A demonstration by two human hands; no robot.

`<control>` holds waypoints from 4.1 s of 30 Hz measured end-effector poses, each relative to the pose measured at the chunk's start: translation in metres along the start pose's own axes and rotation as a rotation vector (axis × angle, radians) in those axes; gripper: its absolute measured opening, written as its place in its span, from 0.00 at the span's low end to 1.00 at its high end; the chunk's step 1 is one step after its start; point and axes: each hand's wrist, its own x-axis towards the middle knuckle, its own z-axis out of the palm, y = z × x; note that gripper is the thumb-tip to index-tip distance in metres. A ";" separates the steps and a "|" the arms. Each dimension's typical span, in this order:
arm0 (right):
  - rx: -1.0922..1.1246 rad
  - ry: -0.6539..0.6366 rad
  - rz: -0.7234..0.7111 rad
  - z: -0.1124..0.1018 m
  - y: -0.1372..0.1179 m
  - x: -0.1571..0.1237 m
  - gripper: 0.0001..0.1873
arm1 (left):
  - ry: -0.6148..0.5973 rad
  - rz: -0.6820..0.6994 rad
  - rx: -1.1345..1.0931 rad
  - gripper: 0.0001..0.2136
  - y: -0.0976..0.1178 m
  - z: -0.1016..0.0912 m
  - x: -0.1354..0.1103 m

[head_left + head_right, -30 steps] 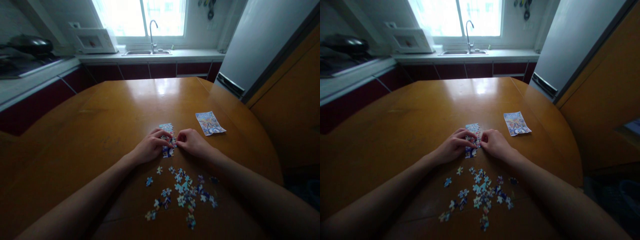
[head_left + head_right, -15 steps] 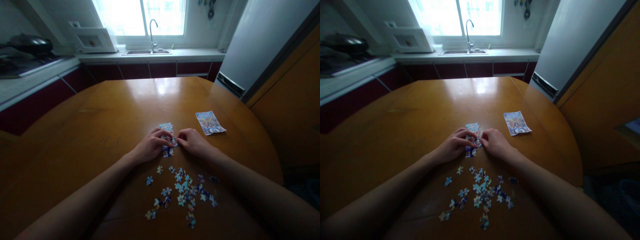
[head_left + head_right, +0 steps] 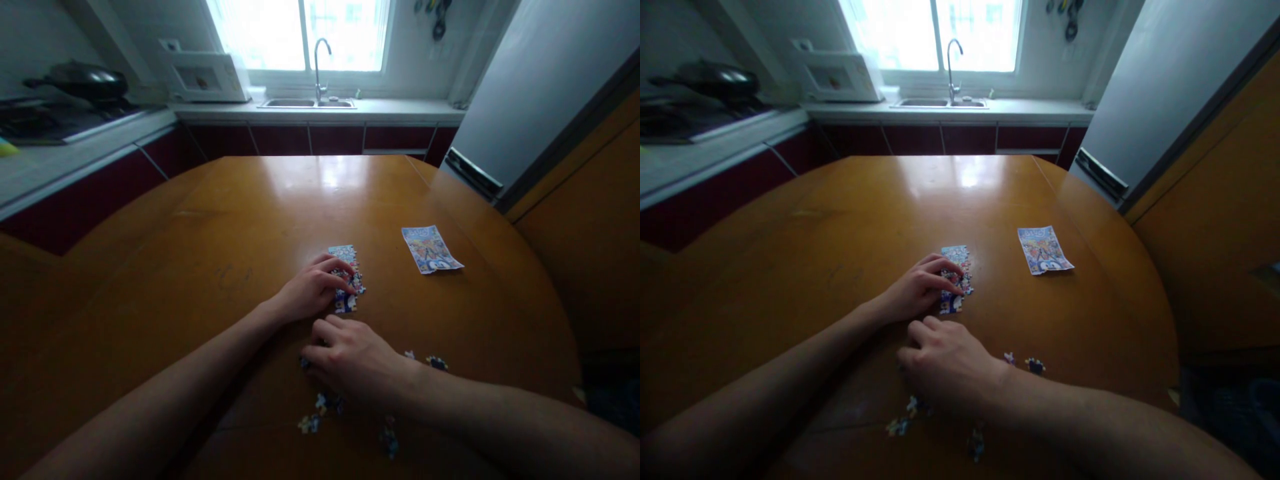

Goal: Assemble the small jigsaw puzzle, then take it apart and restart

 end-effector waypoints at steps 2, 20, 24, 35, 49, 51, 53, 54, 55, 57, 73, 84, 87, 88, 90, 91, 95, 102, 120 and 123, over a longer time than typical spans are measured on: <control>-0.014 -0.014 0.004 0.004 0.002 0.002 0.07 | 0.002 0.000 -0.003 0.21 0.000 0.000 0.000; 0.548 0.075 0.050 -0.039 0.017 0.000 0.07 | -0.037 0.003 0.009 0.14 0.000 -0.001 0.000; 0.777 0.306 0.362 -0.057 0.040 -0.003 0.06 | -0.041 0.003 0.000 0.09 -0.001 -0.001 0.000; 0.783 0.216 0.759 -0.058 0.085 -0.005 0.06 | -0.035 0.009 0.001 0.19 0.000 -0.003 0.000; 0.655 0.102 0.773 -0.044 0.087 -0.006 0.07 | -0.023 0.014 -0.009 0.18 -0.001 -0.001 -0.001; 0.655 0.094 0.777 -0.045 0.087 -0.006 0.07 | -0.020 0.016 -0.008 0.18 -0.001 -0.001 -0.001; 0.632 0.103 0.777 -0.044 0.086 -0.005 0.07 | -0.022 0.017 -0.008 0.19 -0.001 -0.001 -0.001; 0.618 0.111 0.774 -0.044 0.086 -0.005 0.07 | -0.021 0.018 -0.009 0.19 -0.001 -0.001 -0.001; 0.605 0.120 0.772 -0.043 0.085 -0.005 0.07 | -0.022 0.017 -0.009 0.19 0.000 -0.002 -0.001; 0.586 0.140 0.770 -0.041 0.085 -0.005 0.07 | -0.022 0.017 -0.009 0.20 0.000 -0.002 -0.001; 0.466 0.194 0.761 -0.037 0.085 -0.005 0.03 | -0.038 0.029 0.000 0.17 0.001 -0.003 0.000; 0.370 0.230 0.835 -0.041 0.097 -0.006 0.05 | -0.045 0.016 0.028 0.14 0.006 -0.008 0.000; 0.356 0.224 0.827 -0.039 0.097 -0.005 0.05 | -0.065 0.039 0.023 0.17 0.006 -0.009 0.000; 0.349 0.222 0.822 -0.039 0.097 -0.005 0.05 | -0.075 0.043 0.022 0.19 0.006 -0.009 0.000; 0.327 0.226 0.811 -0.038 0.098 -0.005 0.06 | -0.091 0.048 0.024 0.20 0.006 -0.008 0.000; 0.316 0.231 0.807 -0.037 0.099 -0.005 0.06 | -0.097 0.048 0.027 0.19 0.006 -0.008 0.000; 0.302 0.242 0.796 -0.036 0.099 -0.006 0.06 | -0.094 0.047 0.032 0.20 0.007 -0.008 0.001; 0.304 0.233 0.797 -0.037 0.099 -0.006 0.06 | -0.093 0.052 -0.004 0.23 0.009 -0.010 0.001; 0.269 0.207 0.814 -0.039 0.094 -0.004 0.06 | -0.093 0.063 0.030 0.21 0.004 -0.006 0.001; 0.258 0.216 0.814 -0.038 0.093 -0.004 0.06 | -0.090 0.068 0.032 0.20 0.005 -0.008 0.001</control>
